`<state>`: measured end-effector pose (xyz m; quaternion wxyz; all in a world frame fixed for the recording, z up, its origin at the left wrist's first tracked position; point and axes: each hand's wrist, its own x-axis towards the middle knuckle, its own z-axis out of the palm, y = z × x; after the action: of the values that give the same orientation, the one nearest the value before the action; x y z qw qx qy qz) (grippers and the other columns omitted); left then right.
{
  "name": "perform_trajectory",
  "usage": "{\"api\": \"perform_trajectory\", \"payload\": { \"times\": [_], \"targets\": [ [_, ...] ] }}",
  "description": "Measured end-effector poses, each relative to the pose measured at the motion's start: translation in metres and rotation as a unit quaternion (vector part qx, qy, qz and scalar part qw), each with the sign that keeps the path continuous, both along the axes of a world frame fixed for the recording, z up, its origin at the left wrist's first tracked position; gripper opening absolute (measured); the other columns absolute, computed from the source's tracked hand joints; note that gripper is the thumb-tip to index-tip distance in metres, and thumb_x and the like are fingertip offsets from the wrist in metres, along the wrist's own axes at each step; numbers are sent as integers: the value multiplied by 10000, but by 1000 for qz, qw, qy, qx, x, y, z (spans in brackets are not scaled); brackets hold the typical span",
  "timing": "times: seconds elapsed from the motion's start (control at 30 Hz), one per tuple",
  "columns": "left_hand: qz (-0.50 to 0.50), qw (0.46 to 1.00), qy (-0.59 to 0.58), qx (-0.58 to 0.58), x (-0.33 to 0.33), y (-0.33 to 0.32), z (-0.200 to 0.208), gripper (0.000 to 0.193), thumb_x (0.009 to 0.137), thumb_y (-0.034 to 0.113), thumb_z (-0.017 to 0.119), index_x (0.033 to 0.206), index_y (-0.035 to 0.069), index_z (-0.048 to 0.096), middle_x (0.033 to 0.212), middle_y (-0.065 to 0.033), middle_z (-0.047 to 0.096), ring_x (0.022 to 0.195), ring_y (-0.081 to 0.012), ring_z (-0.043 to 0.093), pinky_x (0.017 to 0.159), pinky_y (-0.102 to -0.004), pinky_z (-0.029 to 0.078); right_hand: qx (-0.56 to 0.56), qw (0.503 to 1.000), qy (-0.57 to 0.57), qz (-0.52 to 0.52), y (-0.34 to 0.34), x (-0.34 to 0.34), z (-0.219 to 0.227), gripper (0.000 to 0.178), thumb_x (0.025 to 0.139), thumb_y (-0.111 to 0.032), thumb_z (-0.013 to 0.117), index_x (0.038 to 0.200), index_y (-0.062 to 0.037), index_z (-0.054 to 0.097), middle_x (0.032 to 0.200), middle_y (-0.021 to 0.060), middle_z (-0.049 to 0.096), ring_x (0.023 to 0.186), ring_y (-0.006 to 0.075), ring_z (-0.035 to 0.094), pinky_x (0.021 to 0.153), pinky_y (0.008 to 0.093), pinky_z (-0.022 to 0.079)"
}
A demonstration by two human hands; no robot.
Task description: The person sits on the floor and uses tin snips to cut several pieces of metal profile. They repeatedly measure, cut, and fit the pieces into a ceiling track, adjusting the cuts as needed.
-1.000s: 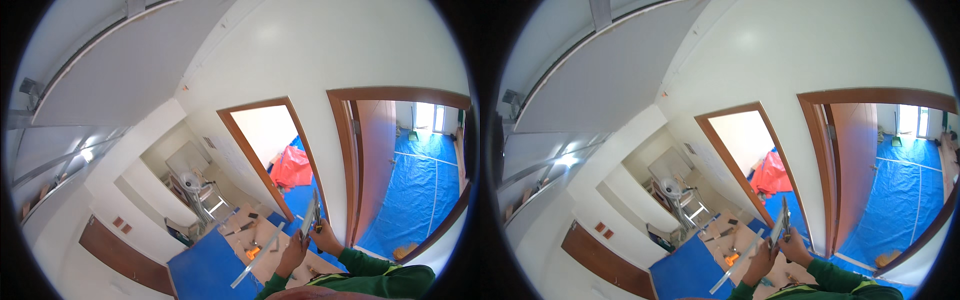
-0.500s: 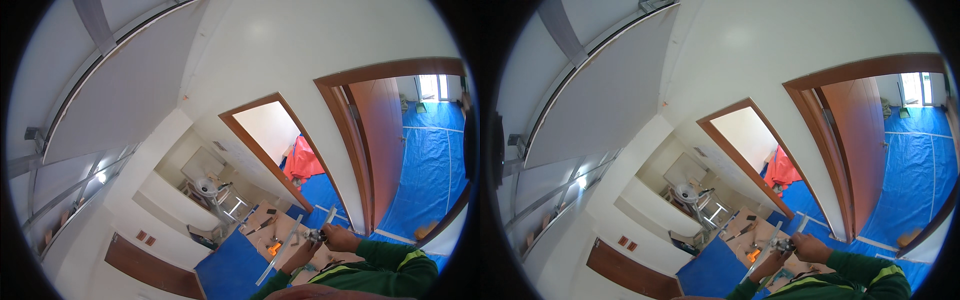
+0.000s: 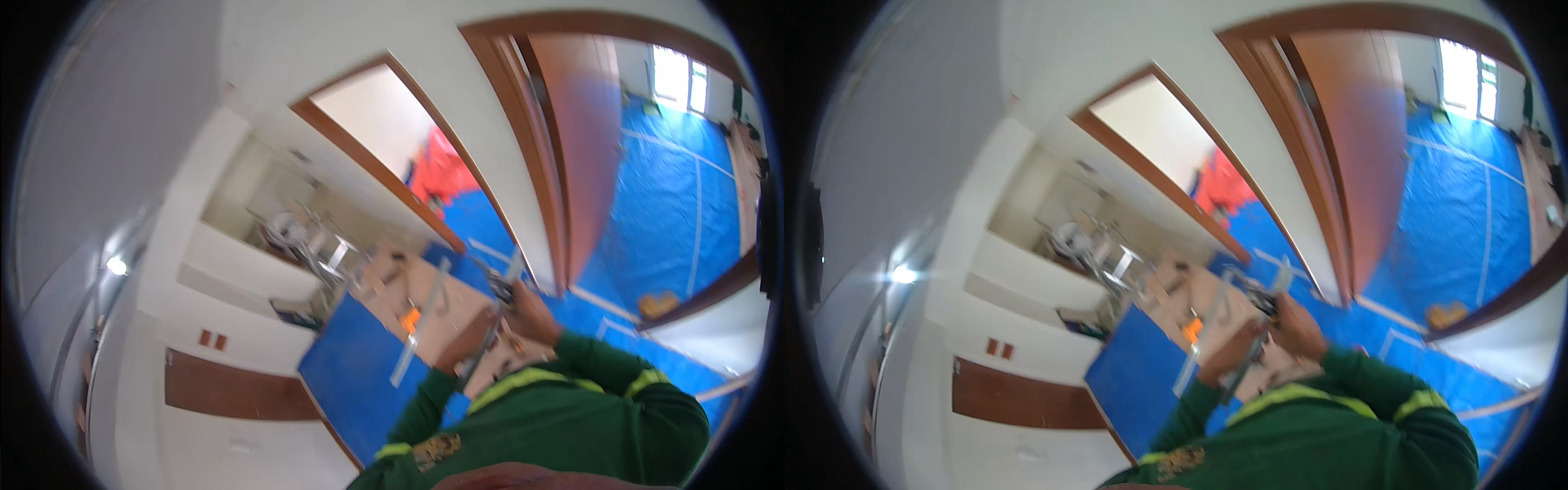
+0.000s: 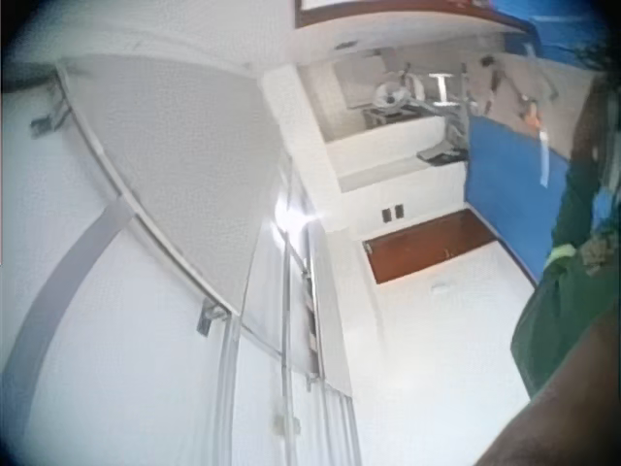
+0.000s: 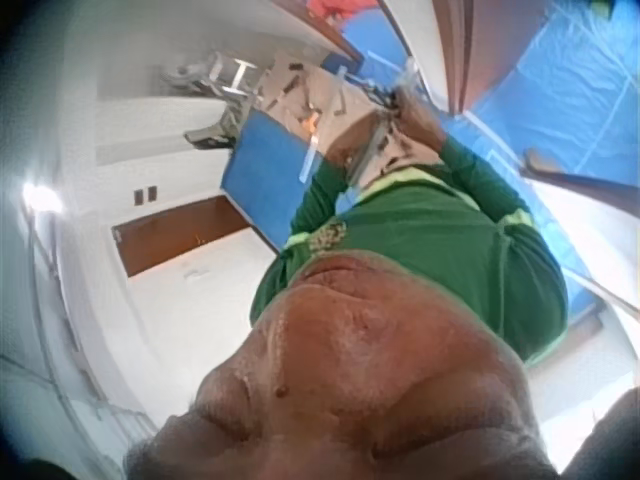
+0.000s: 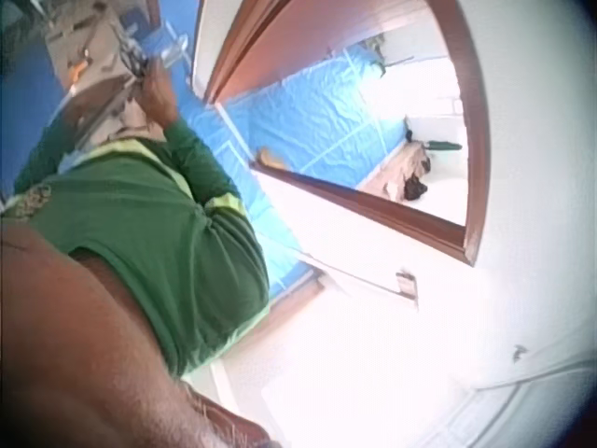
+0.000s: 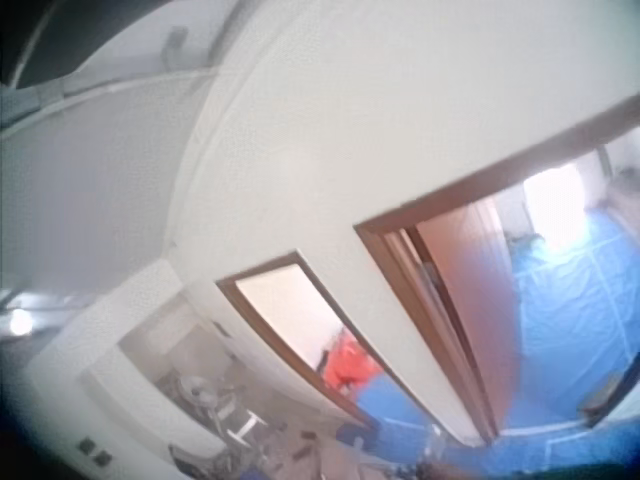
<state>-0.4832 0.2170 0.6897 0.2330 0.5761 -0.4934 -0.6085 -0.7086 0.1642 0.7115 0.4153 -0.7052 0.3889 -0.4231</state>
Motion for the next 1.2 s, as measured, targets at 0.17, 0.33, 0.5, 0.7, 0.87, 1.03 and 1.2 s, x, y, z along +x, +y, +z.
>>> {"api": "perform_trajectory", "payload": {
  "times": [0.17,0.33,0.5,0.7,0.87,1.03,1.2],
  "targets": [
    [-14,987,-98,-129,-6,21,-23,469,1136,328,651,1482,15,601,1106,-123,721,935,-250,742,826,-415,616,-197,964,149,100,-3,-22,-14,324,938,-65,718,1221,-30,565,1185,240,653,1081,482,668,908,597,515],
    [27,793,-508,-335,-43,13,47,715,1085,315,725,1626,-64,452,1258,-246,622,1123,-444,694,876,-504,617,57,998,30,-6,15,-10,-8,328,999,-110,726,1228,22,531,1051,307,686,965,533,691,832,599,528],
    [101,922,-261,-268,2,9,14,767,1091,309,707,1705,-24,390,1237,-143,620,1031,-263,669,876,-399,590,137,989,55,-24,-3,-14,-15,301,1030,-140,777,1152,12,548,865,165,640,816,253,661,736,461,526],
    [185,977,59,-84,22,22,44,743,1114,327,655,1740,32,384,1179,-75,650,964,-142,637,854,-325,565,172,969,93,154,0,-50,-3,526,1028,-338,801,1349,27,598,1092,220,717,1025,353,726,920,460,565],
    [156,985,-13,-79,14,26,79,712,1128,349,657,1750,105,409,1113,-79,684,881,-133,671,800,-310,580,185,952,115,214,18,-64,-8,675,1036,-357,761,1570,0,555,1206,257,707,1143,364,709,1031,478,545],
    [35,987,-112,-110,43,30,75,668,1130,383,671,1723,141,477,1095,-79,717,872,-151,709,788,-338,605,203,910,233,277,1,-88,15,676,1003,-317,751,1575,-4,575,1401,274,711,1233,399,711,1084,473,545],
    [-64,988,-126,-69,63,24,104,665,1122,373,689,1727,180,493,1013,-43,696,765,-134,643,726,-325,576,177,893,279,304,-9,-102,28,643,998,-300,740,1557,-20,589,1346,261,722,1214,408,707,1079,495,546]
  ]
}}
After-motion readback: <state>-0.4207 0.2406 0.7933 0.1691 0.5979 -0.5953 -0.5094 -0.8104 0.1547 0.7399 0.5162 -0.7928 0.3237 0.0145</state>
